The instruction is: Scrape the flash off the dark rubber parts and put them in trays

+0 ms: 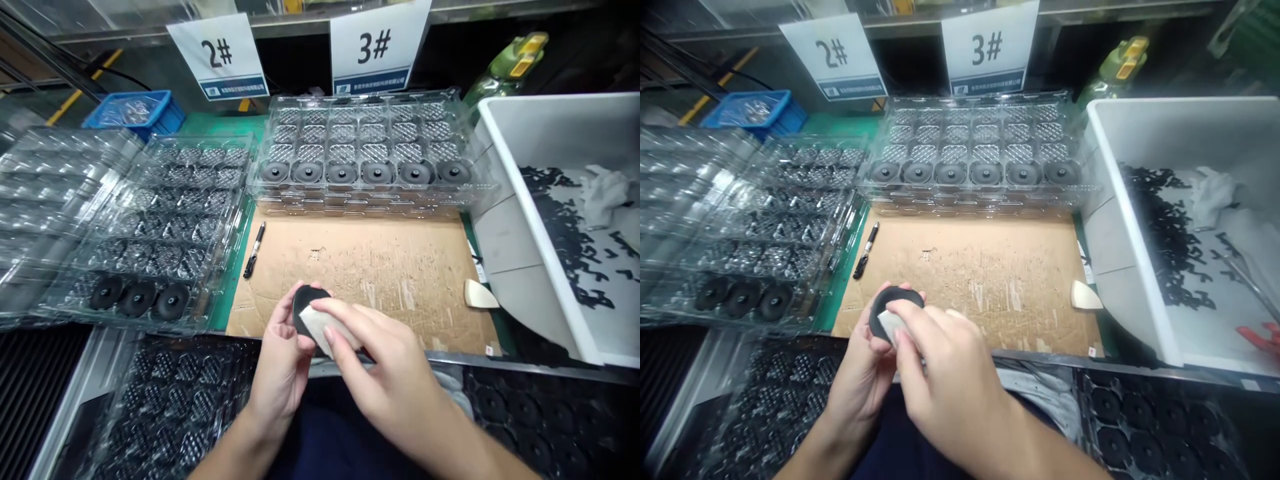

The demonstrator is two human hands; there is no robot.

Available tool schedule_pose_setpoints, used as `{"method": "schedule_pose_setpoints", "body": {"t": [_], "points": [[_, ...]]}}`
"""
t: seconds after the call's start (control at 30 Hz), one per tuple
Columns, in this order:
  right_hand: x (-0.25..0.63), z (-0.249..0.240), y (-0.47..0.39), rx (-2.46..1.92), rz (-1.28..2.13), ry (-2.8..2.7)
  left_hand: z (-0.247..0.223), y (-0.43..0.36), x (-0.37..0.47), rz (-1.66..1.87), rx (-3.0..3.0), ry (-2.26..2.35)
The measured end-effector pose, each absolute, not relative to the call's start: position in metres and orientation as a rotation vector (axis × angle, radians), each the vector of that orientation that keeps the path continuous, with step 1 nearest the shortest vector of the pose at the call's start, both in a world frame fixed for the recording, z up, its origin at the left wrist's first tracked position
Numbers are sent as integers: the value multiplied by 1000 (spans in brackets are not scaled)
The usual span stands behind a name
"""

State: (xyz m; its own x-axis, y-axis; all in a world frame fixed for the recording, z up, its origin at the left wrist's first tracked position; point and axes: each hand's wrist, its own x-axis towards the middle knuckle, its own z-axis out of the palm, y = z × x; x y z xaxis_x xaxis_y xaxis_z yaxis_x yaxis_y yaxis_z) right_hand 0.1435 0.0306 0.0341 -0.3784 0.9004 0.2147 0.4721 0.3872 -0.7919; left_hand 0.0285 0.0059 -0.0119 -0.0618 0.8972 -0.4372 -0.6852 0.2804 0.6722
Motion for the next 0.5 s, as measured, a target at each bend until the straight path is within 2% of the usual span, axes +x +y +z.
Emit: {"method": "schedule_pose_setpoints", "body": {"t": [0.17,0.3,0.37,0.5], "points": [[134,30,35,-1156,801,-1834,-12,5,29,1458,370,1142],[155,23,29,-1164,1246,-1749,-12,10,17,1496,416,1017],[172,17,29,-1262,1331,-1646,-11,12,13,1484,420,962],[183,22,31,-1427,984,-1511,-7,10,20,1446,430,902]]}}
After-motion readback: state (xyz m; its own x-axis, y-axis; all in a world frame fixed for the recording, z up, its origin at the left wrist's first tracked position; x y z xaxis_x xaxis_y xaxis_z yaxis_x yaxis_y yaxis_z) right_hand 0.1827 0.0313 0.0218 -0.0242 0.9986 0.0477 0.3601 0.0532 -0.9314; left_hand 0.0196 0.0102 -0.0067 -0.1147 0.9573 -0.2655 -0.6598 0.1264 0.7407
